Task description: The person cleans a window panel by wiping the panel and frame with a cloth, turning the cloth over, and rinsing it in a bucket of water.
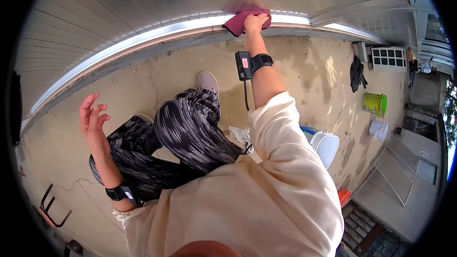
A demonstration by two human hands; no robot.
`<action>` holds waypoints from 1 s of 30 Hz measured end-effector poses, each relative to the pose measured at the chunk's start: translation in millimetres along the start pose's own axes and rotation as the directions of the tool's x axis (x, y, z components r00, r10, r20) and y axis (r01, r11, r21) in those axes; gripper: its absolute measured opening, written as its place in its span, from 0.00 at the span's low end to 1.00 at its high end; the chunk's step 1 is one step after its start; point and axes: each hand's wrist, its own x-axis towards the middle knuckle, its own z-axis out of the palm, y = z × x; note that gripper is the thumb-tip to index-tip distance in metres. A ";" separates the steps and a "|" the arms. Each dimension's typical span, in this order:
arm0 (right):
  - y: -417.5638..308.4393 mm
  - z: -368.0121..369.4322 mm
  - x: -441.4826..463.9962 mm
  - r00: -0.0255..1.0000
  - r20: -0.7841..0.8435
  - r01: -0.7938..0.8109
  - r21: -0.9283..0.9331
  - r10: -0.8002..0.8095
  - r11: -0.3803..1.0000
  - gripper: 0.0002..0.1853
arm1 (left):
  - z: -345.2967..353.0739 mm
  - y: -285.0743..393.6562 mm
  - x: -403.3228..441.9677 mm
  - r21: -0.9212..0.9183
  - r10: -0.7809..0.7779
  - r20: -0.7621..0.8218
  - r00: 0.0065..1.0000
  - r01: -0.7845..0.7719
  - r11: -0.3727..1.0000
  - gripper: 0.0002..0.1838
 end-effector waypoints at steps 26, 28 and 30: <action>-277.5 -39.3 -353.4 0.167 0.923 -0.407 0.386 -0.348 0.828 0.21 | 14.4 33.9 -35.4 -0.658 0.216 0.595 0.774 0.316 0.684 0.32; -270.5 -49.0 -359.8 0.207 0.915 -0.271 0.393 -0.345 0.879 0.24 | 9.5 43.5 -54.6 -0.545 0.162 0.484 0.860 0.152 0.824 0.26; -255.4 -60.7 -361.8 0.308 0.879 -0.055 0.398 -0.364 0.916 0.29 | 6.7 45.3 -63.9 -0.488 0.116 0.364 0.924 0.083 0.869 0.23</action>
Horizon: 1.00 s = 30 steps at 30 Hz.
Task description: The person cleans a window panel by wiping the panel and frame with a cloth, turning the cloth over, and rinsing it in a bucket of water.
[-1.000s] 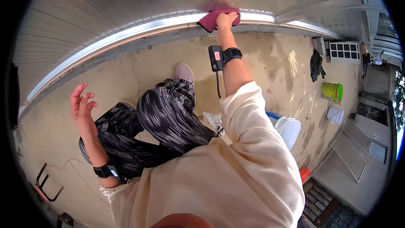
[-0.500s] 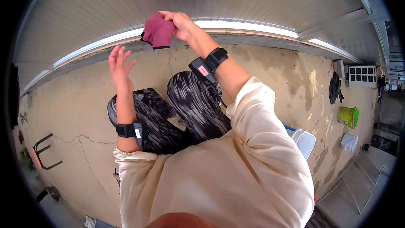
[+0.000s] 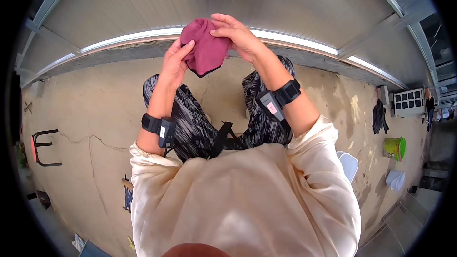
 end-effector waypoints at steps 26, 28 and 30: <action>82.5 -97.6 -78.8 0.995 -0.050 0.045 -0.504 -0.081 0.863 0.13 | 22.2 -14.8 4.7 0.271 -0.088 0.064 0.994 0.067 0.960 0.06; 76.5 -94.3 -81.1 0.978 -0.029 0.158 -0.534 -0.205 0.831 0.13 | 28.3 -13.2 7.3 0.317 0.012 0.058 0.998 -0.030 0.948 0.06; 76.3 -95.6 -75.2 0.987 -0.013 0.146 -0.326 -0.159 0.934 0.13 | 24.5 -12.9 12.4 0.365 0.125 0.048 0.991 -0.134 0.921 0.07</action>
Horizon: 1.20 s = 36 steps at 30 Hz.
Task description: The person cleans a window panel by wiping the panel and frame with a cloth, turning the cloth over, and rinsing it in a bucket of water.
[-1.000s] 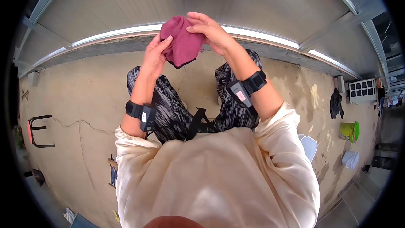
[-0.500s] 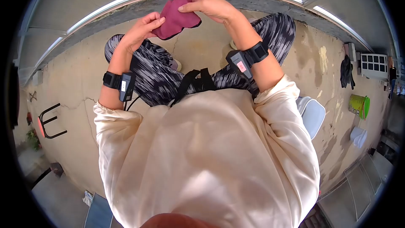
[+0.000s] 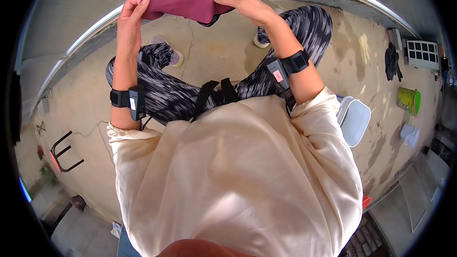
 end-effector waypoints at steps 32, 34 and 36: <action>71.6 38.4 -2.4 0.848 0.305 -0.420 0.886 0.434 0.197 0.29 | 60.1 -73.3 -26.7 0.859 0.003 0.509 0.861 -0.508 -0.070 0.35; 76.5 43.1 -4.4 0.838 0.099 -0.407 0.769 0.537 0.493 0.22 | 53.3 -64.7 -26.2 0.814 -0.125 0.558 0.821 -0.511 0.276 0.36; 81.8 42.3 -2.2 0.871 0.080 -0.326 0.833 0.485 0.448 0.22 | 40.0 -69.2 -10.9 0.716 -0.184 0.530 0.828 -0.320 0.620 0.35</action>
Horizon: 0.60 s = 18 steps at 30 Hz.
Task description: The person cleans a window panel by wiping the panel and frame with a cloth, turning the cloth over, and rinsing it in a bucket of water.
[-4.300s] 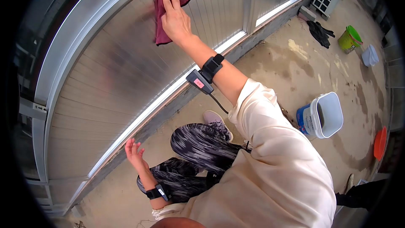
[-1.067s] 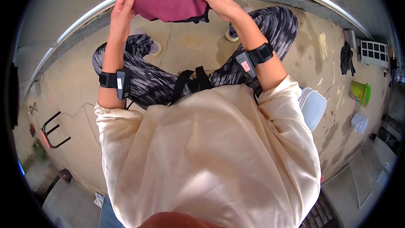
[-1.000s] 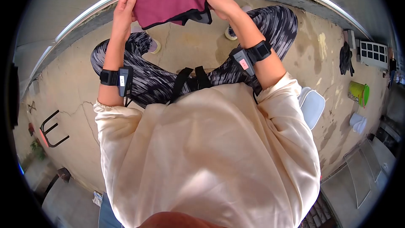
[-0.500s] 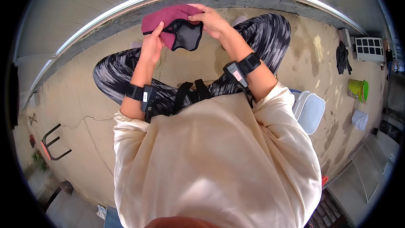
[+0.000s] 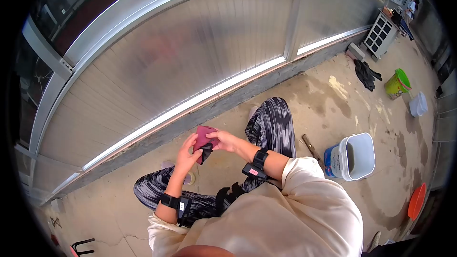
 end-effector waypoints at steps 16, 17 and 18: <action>7.5 37.7 -5.9 0.993 0.050 0.117 -0.589 -0.109 0.800 0.47 | 41.3 -63.7 4.5 -0.322 -0.263 -0.428 0.865 0.126 0.938 0.24; 13.9 48.9 -8.2 0.992 -0.006 0.098 -0.606 -0.128 0.789 0.42 | 42.4 -60.9 4.6 -0.524 -0.403 -0.303 0.864 0.202 0.827 0.28; 15.2 48.1 -3.3 0.991 -0.002 0.103 -0.615 -0.132 0.782 0.42 | 40.1 -59.1 8.4 -0.689 -0.499 -0.152 0.853 0.270 0.672 0.33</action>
